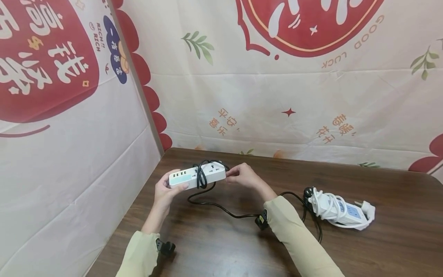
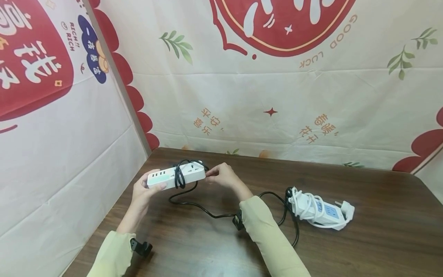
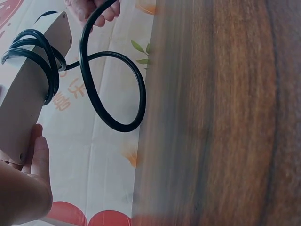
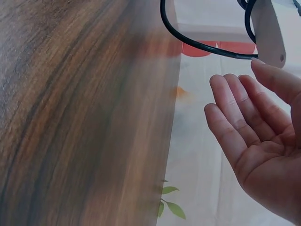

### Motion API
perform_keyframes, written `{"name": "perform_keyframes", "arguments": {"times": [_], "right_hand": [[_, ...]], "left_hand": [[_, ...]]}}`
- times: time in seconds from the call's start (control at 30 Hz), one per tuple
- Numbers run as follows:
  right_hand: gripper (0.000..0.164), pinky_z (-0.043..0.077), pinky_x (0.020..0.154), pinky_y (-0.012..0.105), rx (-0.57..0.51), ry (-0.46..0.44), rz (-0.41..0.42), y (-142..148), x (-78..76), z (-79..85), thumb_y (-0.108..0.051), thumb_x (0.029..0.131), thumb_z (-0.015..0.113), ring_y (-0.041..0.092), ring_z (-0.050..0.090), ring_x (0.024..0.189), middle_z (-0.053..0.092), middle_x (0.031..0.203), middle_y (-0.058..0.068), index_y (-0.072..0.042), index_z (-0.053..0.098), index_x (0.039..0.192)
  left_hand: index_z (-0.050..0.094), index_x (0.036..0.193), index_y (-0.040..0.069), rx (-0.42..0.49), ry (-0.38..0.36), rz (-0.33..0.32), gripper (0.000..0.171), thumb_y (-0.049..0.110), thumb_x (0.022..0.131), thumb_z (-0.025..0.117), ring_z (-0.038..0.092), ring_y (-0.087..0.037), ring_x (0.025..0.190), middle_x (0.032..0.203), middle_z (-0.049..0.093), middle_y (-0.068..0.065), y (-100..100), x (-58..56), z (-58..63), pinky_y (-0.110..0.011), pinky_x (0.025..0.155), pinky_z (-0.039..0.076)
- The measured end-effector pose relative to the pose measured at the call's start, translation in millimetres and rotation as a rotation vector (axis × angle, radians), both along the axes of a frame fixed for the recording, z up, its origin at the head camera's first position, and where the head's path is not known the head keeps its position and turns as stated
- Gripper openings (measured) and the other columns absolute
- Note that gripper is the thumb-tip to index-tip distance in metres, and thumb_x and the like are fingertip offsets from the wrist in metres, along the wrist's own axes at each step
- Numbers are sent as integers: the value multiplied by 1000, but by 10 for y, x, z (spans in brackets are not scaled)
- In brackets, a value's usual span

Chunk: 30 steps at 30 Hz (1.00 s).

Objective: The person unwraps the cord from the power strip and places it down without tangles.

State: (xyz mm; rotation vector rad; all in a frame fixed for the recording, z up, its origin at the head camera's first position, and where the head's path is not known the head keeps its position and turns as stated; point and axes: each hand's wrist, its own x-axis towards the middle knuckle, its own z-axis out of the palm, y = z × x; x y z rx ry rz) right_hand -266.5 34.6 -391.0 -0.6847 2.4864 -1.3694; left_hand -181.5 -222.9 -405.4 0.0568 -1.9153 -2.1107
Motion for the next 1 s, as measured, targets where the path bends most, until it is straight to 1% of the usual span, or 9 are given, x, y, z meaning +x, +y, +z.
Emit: {"name": "perform_keyframes", "arguments": {"times": [0.13,0.23,0.4,0.47,0.67,0.73,0.87,1.0], "right_hand": [[23,53,71,37,-35,-55,4,17,22,46,-6,81,65,32,65,81,68,90,17,8,65,100],[25,52,72,41,-43,-93,1,21,42,75,-6,82,64,35,64,83,68,90,18,9,64,102],[29,51,75,43,-37,-145,-8,29,73,126,-8,82,64,35,65,83,68,89,18,10,62,105],[31,51,74,42,-39,-169,-10,37,85,143,-9,83,65,34,65,83,68,90,19,11,61,106],[33,52,74,38,-68,-274,-37,89,190,260,-9,82,65,24,67,77,67,92,20,10,60,108],[33,52,75,38,-84,-312,-38,104,230,290,-11,83,65,24,67,78,67,93,20,9,60,109],[39,49,82,41,-125,-413,-34,116,318,264,-12,84,63,27,66,84,67,96,20,9,56,116],[44,48,84,40,-139,-492,-46,95,407,137,-11,84,62,25,66,83,65,101,21,10,50,121]], "left_hand": [[49,119,-8,2,10,-6,55,-12,68,69,58,-9,80,90,63,7,13,-13,-2,-20,67,48],[49,119,-8,-7,3,-5,54,-12,68,70,58,-8,81,90,63,7,17,-10,0,-20,67,49],[51,119,-6,-24,-12,1,54,-10,69,70,58,-9,82,92,61,6,33,0,21,-20,68,49],[50,119,-6,-29,-15,0,54,-10,69,71,58,-9,82,92,61,6,40,2,27,-21,68,49],[49,119,-6,-32,-16,-5,54,-10,69,71,58,-9,83,92,61,6,56,1,34,-21,68,49],[50,119,-6,-28,-12,-3,54,-10,69,71,58,-9,83,92,61,6,54,-5,34,-21,68,49],[51,119,-5,-34,-11,-4,54,-9,69,71,58,-9,82,92,61,7,61,-11,38,-21,68,49],[52,118,-5,-28,-1,-8,53,-9,69,71,59,-9,82,91,62,7,81,-15,35,-21,67,49]]}}
